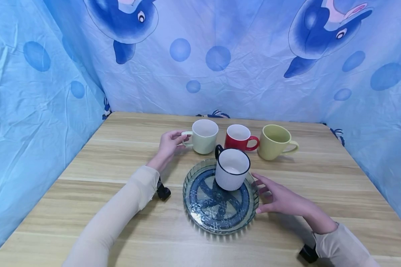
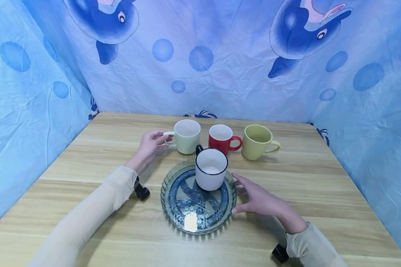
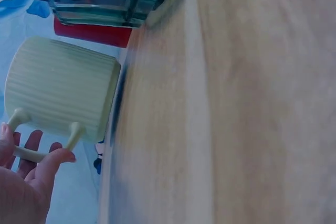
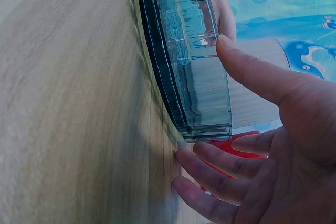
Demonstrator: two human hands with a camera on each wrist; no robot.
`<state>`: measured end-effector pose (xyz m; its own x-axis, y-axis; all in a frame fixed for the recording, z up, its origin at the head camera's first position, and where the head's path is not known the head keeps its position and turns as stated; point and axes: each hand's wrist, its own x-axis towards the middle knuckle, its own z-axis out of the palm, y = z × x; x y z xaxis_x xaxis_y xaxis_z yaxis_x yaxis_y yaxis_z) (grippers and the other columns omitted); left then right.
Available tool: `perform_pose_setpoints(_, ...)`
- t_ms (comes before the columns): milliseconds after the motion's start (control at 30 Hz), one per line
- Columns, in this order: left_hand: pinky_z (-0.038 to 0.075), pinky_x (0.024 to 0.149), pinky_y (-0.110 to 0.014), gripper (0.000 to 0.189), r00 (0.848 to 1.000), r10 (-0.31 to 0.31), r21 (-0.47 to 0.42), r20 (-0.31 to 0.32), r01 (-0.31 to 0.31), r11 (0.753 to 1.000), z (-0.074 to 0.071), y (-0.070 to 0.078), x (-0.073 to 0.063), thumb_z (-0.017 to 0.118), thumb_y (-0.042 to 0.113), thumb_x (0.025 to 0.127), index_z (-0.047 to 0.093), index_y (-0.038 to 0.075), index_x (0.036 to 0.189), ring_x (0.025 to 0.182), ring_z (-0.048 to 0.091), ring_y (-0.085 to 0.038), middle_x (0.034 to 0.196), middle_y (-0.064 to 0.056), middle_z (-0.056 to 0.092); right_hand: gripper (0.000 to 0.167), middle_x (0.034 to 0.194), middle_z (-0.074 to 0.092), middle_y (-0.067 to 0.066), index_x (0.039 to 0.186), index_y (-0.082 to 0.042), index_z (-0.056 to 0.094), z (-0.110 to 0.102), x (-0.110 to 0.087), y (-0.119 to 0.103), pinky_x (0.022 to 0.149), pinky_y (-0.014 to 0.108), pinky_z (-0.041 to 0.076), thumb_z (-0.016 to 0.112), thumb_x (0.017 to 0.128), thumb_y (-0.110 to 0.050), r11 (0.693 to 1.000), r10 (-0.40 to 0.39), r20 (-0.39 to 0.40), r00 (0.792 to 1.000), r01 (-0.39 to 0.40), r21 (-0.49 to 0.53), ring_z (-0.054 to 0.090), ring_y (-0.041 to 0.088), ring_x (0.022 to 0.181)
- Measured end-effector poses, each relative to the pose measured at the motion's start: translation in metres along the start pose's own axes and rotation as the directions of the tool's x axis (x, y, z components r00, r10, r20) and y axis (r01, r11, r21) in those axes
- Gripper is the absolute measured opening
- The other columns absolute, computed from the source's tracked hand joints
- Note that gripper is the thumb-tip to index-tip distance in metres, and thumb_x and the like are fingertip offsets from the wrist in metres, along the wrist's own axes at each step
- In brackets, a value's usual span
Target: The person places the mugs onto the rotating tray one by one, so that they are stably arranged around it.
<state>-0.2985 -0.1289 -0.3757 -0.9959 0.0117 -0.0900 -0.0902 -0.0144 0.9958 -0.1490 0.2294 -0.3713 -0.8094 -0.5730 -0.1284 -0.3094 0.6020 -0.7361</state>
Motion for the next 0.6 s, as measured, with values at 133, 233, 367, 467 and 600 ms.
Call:
perform_pose_setpoints(133, 0.058, 0.092, -0.036, 0.033, 1.0, 0.005, 0.015, -0.011, -0.004, 1.0, -0.006, 0.002, -0.005, 0.058, 0.006, 0.095, 0.058, 0.001, 0.127, 0.115, 0.064, -0.026, 0.129, -0.02, 0.061, 0.102, 0.135, 0.047, 0.03, 0.151, 0.003, 0.017, 0.0, 0.0, -0.001, 0.093, 0.053, 0.054, 0.081, 0.077, -0.026, 1.0, 0.013, -0.002, 1.0, -0.013, -0.001, 0.055, 0.044, 0.116)
perform_pose_setpoints(233, 0.057, 0.093, -0.037, 0.033, 1.0, 0.013, 0.017, -0.012, -0.012, 1.0, -0.01, 0.003, -0.012, 0.059, 0.007, 0.095, 0.058, 0.001, 0.127, 0.108, 0.067, -0.019, 0.129, -0.019, 0.061, 0.102, 0.136, 0.047, 0.03, 0.151, 0.002, 0.018, 0.0, 0.0, -0.002, 0.093, 0.054, 0.054, 0.082, 0.077, -0.026, 1.0, 0.02, -0.001, 1.0, -0.02, -0.001, 0.055, 0.045, 0.117)
perform_pose_setpoints(367, 0.057, 0.092, -0.036, 0.033, 0.999, 0.036, 0.017, -0.016, -0.036, 0.999, -0.014, 0.006, -0.02, 0.059, 0.007, 0.095, 0.057, 0.0, 0.127, 0.1, 0.069, -0.011, 0.128, -0.017, 0.063, 0.101, 0.136, 0.047, 0.03, 0.151, 0.003, 0.018, 0.0, -0.001, -0.002, 0.094, 0.055, 0.053, 0.081, 0.077, -0.025, 1.0, 0.018, 0.0, 1.0, -0.018, -0.001, 0.054, 0.046, 0.118)
perform_pose_setpoints(467, 0.058, 0.091, -0.035, 0.033, 0.999, 0.044, 0.007, -0.024, -0.044, 0.999, -0.014, 0.008, -0.027, 0.059, 0.006, 0.095, 0.057, 0.0, 0.127, 0.099, 0.069, -0.012, 0.123, -0.014, 0.066, 0.101, 0.136, 0.047, 0.031, 0.151, 0.004, 0.018, 0.0, -0.001, -0.002, 0.094, 0.055, 0.053, 0.081, 0.077, -0.025, 1.0, 0.014, -0.002, 1.0, -0.014, -0.006, 0.054, 0.046, 0.118)
perform_pose_setpoints(600, 0.06, 0.086, -0.031, 0.033, 0.998, 0.045, -0.022, -0.033, -0.045, 0.999, -0.015, 0.009, -0.036, 0.059, 0.005, 0.094, 0.057, -0.003, 0.126, 0.097, 0.07, -0.012, 0.106, -0.002, 0.074, 0.101, 0.136, 0.047, 0.03, 0.151, 0.004, 0.019, 0.0, -0.001, -0.002, 0.094, 0.055, 0.053, 0.081, 0.077, -0.026, 1.0, 0.013, -0.005, 1.0, -0.013, -0.009, 0.054, 0.045, 0.118)
